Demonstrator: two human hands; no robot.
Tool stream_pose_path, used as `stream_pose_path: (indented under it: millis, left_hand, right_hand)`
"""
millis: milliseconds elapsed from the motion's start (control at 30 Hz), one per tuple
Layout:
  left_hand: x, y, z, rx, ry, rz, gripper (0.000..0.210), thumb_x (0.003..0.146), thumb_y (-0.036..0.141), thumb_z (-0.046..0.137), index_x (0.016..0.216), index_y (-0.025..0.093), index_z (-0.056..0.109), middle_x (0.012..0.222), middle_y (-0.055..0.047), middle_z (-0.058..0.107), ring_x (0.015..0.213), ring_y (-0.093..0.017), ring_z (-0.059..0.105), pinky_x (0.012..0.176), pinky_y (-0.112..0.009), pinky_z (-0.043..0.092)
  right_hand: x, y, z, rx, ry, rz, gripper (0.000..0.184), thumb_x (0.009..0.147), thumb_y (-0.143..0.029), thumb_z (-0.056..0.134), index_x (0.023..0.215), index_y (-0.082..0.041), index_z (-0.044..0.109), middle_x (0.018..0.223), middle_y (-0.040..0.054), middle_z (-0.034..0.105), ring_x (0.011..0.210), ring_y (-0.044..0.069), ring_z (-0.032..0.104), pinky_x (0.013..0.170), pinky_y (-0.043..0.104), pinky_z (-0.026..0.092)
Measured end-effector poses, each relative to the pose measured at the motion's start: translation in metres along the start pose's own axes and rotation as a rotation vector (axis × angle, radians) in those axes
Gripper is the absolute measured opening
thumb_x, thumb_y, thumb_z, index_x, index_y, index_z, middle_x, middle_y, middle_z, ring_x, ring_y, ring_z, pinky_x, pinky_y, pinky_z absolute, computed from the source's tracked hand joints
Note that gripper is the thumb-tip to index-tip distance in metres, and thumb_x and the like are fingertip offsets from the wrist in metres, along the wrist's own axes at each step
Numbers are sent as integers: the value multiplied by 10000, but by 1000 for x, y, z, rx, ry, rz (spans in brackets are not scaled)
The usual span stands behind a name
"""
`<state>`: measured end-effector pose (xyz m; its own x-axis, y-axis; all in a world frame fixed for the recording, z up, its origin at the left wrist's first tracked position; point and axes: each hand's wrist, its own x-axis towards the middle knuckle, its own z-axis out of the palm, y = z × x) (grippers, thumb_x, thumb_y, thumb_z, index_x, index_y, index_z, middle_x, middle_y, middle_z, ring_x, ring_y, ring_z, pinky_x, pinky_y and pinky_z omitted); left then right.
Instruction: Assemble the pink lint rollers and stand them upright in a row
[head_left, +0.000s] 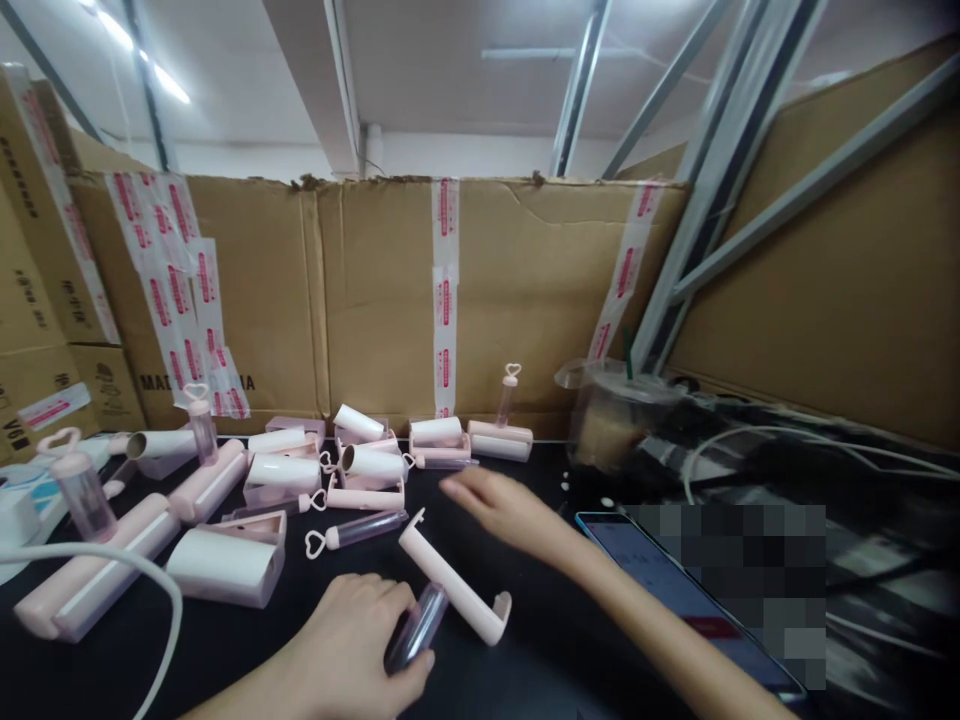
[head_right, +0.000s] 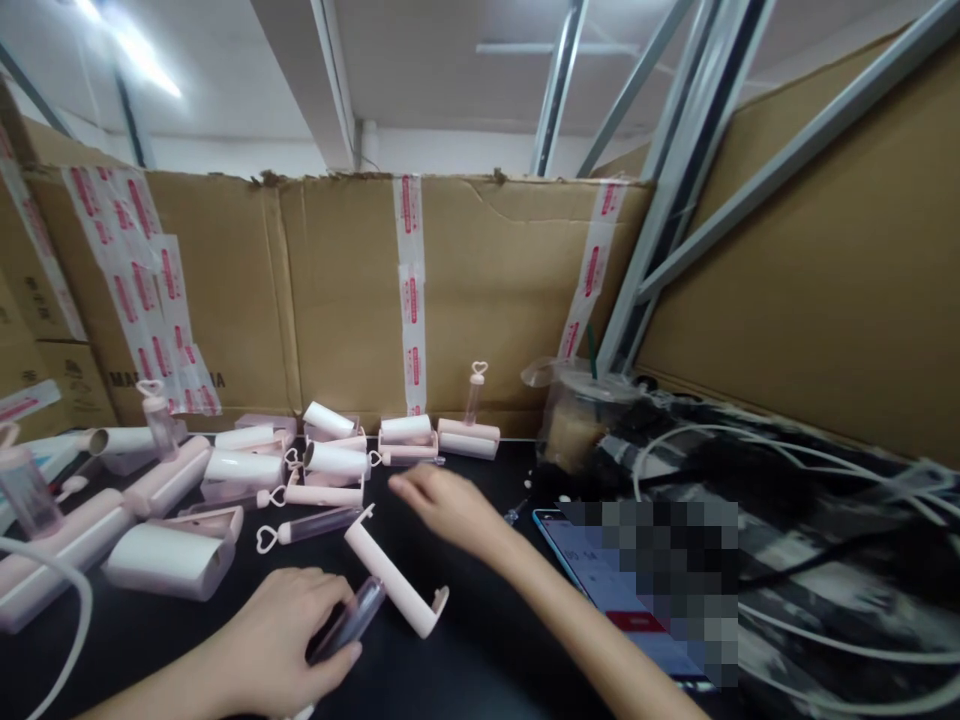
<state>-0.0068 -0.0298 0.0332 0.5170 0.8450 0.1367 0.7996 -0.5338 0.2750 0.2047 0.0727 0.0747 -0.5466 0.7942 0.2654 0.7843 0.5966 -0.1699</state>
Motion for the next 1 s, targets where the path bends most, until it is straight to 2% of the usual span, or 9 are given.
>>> stream_pose_path:
  millis: [67,167,267,400,500,600,800,900,1000]
  left_hand:
    - [-2,0,0,10,-35,-16,265,781,428,438,932,251,565,729,-7,632,682,-208,589,631,-304,411]
    - [-3,-3,-2,30,-45,-32,281,773,463,437,919,259,564,695,-1,633,664,-219,597,614,-307,407]
    - [-3,-6,-4,61,-26,-23,295,734,497,479,868,251,572,719,-11,646,707,-234,610,638,-310,406]
    - [-2,-9,-4,58,-36,-20,313,715,518,490,881,259,552,681,8,650,661,-232,617,595,-296,398]
    - [-1,-10,-3,64,-46,-18,306,721,517,478,880,263,536,658,19,653,645,-238,623,585,-298,396]
    - [-1,-11,-4,70,-53,-11,306,720,519,475,860,253,536,671,16,660,650,-236,630,586,-292,397]
    - [-3,-14,-12,101,-78,28,262,704,475,495,804,241,558,671,14,660,638,-219,628,584,-279,394]
    - [-5,-16,-20,140,-93,54,208,684,418,506,765,235,563,660,13,656,635,-210,623,592,-273,395]
    - [-8,-21,-27,192,-119,52,150,640,352,525,721,229,553,639,14,648,603,-206,614,551,-264,380]
  right_hand:
    - [28,21,-4,-76,58,53,284,925,-312,365,1035,-162,580,985,81,610,894,193,575,793,301,431]
    - [70,48,-5,-180,47,98,195,872,-260,499,957,-127,612,1048,119,584,1000,236,531,874,385,405]
    - [98,63,2,-249,-18,96,235,875,-285,513,1065,-155,557,1124,78,553,979,202,550,835,410,455]
    - [114,69,13,-287,-128,70,270,881,-291,509,1112,-153,528,1107,72,558,922,187,576,777,385,492]
    - [118,71,15,-304,-183,62,269,880,-292,510,1109,-152,529,1102,70,560,916,187,578,770,380,495]
    - [120,70,15,-333,-177,63,260,883,-291,504,1107,-161,532,1111,71,557,921,185,576,776,378,493]
    - [116,61,-3,-380,4,37,281,876,-298,515,1115,-150,524,1120,72,550,948,197,566,798,405,479]
    - [97,54,-22,-372,79,0,210,879,-264,495,1029,-129,553,1055,78,566,949,201,548,814,390,441]
    - [59,41,-35,-344,68,-83,126,854,-190,473,908,-133,571,953,90,581,900,192,537,791,321,393]
